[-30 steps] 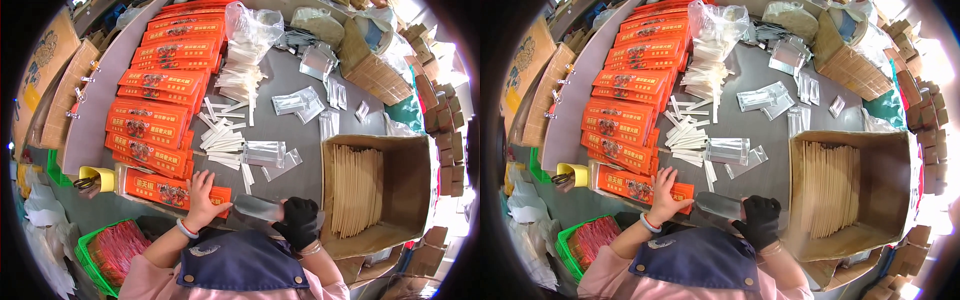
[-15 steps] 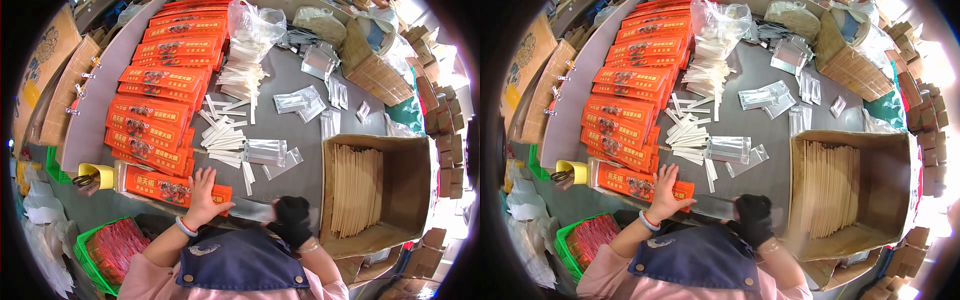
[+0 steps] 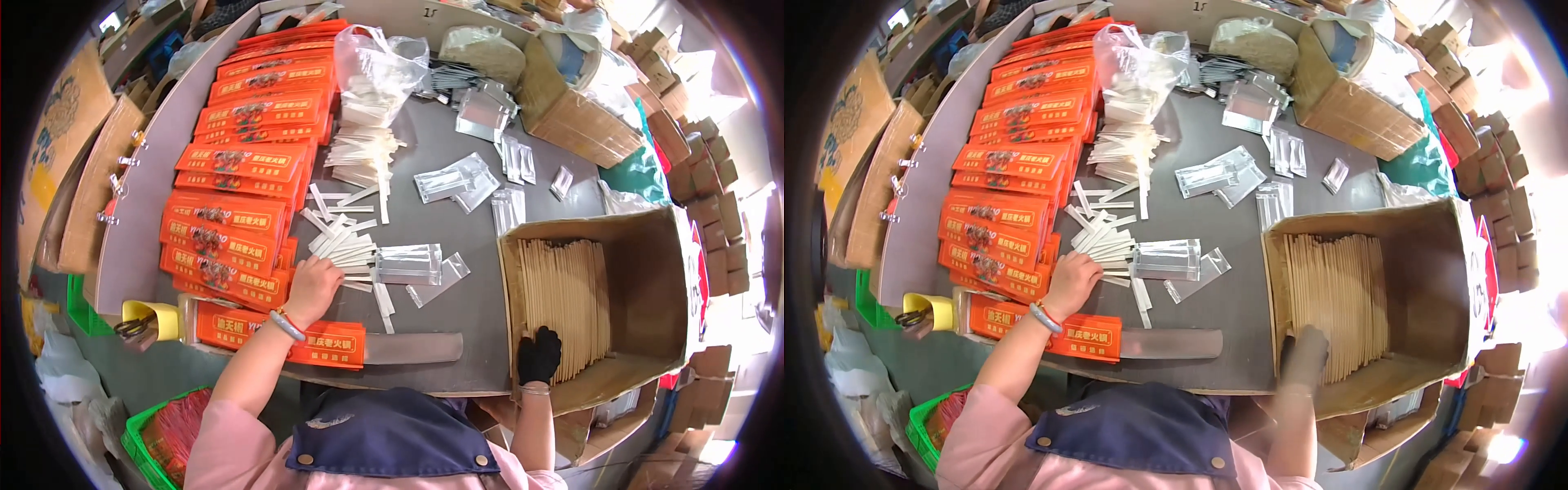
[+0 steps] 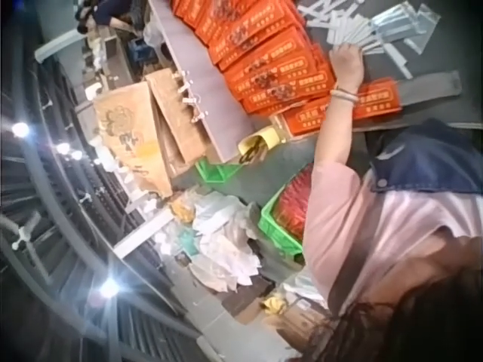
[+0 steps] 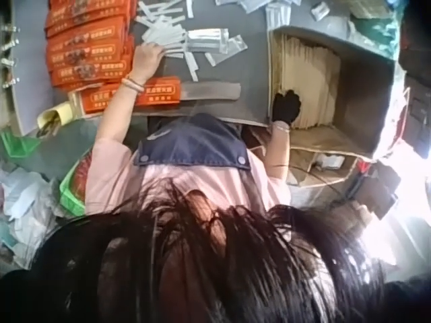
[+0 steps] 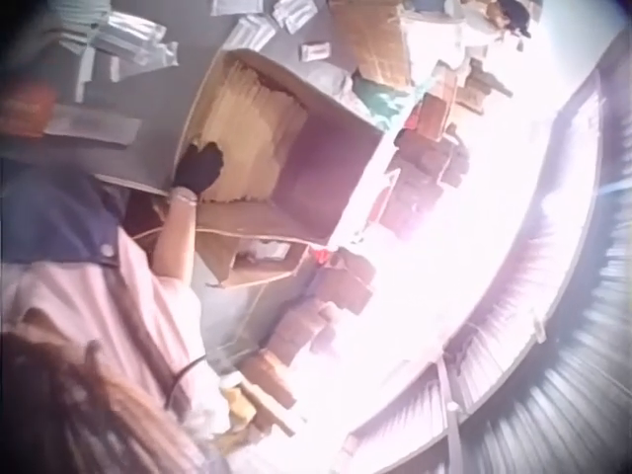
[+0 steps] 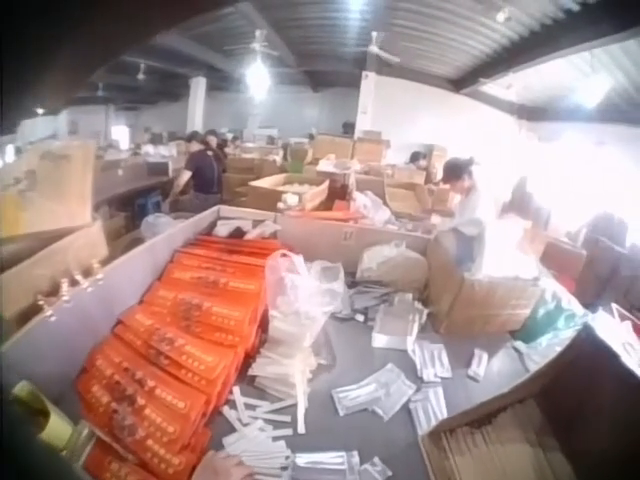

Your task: Picking up chopsticks and a seasoning packet and placing them into a plastic bag for final packaging.

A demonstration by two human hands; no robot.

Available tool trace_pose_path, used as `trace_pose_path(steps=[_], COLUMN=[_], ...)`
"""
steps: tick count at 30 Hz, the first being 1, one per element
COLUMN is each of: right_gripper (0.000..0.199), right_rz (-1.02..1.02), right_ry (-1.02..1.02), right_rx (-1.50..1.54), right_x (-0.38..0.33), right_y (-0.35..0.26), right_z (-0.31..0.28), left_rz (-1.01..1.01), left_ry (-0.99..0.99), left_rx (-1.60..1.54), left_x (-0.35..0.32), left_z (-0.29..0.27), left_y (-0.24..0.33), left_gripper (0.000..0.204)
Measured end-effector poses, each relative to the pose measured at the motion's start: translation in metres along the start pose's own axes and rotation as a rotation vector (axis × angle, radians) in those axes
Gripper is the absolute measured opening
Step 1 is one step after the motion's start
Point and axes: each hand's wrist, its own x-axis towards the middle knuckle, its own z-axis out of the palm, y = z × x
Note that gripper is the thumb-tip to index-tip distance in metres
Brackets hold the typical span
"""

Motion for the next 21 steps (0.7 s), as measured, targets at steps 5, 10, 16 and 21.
trace_pose_path(steps=[5, 10, 16, 21], right_gripper=[0.020, 0.019, 0.029, 0.023], right_rz=[0.112, 0.055, 0.150, -0.148], right_ry=[-0.164, -0.118, 0.030, -0.235], right_rx=[-0.171, -0.222, 0.277, 0.509], right_x=[0.002, 0.000, -0.010, -0.006], right_y=[-0.003, -0.006, -0.001, -0.019], right_z=[0.002, 0.007, -0.030, -0.056], left_rz=[0.048, 0.043, 0.063, 0.026], left_ry=[0.016, -0.080, -0.061, -0.553], left_rx=[-0.134, -0.039, -0.144, -0.353], left_x=[0.031, 0.056, 0.056, -0.008], left_z=[0.019, 0.040, 0.026, -0.001], left_y=[0.032, 0.058, 0.066, 0.099], left_gripper=[0.009, 0.026, 0.026, 0.032])
